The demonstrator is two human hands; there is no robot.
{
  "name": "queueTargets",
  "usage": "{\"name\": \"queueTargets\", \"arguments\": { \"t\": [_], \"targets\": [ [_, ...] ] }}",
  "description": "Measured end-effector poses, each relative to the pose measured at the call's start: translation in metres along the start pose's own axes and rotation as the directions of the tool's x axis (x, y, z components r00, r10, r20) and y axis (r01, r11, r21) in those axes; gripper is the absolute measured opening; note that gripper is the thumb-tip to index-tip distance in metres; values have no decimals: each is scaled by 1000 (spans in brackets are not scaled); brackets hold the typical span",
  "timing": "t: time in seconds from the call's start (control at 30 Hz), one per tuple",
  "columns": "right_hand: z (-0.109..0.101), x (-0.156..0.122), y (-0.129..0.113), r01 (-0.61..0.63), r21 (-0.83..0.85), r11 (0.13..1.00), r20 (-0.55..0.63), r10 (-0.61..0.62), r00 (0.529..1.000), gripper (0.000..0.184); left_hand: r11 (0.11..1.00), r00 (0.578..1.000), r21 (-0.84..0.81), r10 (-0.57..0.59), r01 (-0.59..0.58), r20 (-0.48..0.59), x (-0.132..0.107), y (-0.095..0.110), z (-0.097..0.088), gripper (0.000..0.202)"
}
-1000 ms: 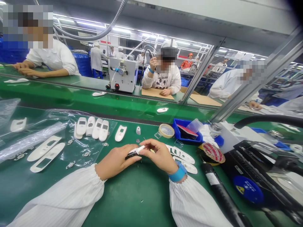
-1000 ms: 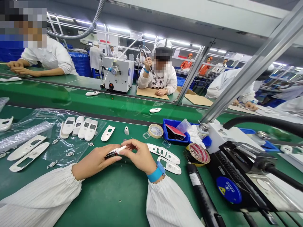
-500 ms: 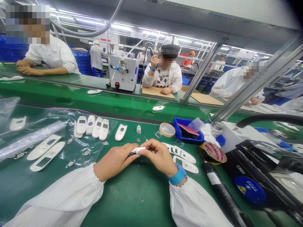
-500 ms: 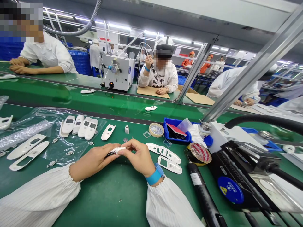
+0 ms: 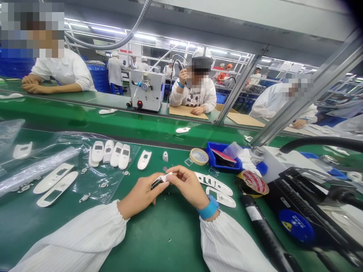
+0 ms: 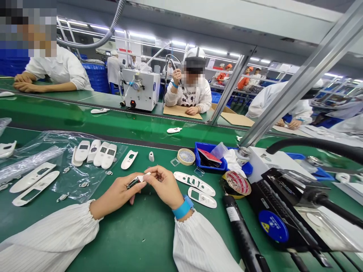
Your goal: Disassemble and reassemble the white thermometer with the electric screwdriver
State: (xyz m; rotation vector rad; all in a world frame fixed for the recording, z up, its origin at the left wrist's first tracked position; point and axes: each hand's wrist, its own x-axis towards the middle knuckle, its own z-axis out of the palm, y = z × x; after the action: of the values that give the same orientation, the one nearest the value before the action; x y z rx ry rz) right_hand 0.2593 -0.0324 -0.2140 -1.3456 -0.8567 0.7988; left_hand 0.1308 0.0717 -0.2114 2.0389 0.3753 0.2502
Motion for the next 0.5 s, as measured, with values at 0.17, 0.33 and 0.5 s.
{"name": "queueTargets", "arguments": {
  "t": [0.17, 0.33, 0.5],
  "targets": [
    [0, 1, 3, -4, -33, 999, -32, 3, 999, 26, 916, 983, -367, -119, 163, 139, 1, 7, 3, 33],
    [1, 1, 4, -9, -5, 1000, -42, 9, 999, 27, 877, 975, -440, -118, 192, 190, 0, 8, 0, 34],
    [1, 1, 5, -35, 10, 999, -53, 36, 998, 28, 867, 969, -463, -79, 183, 236, 0, 6, 0, 33]
  ]
}}
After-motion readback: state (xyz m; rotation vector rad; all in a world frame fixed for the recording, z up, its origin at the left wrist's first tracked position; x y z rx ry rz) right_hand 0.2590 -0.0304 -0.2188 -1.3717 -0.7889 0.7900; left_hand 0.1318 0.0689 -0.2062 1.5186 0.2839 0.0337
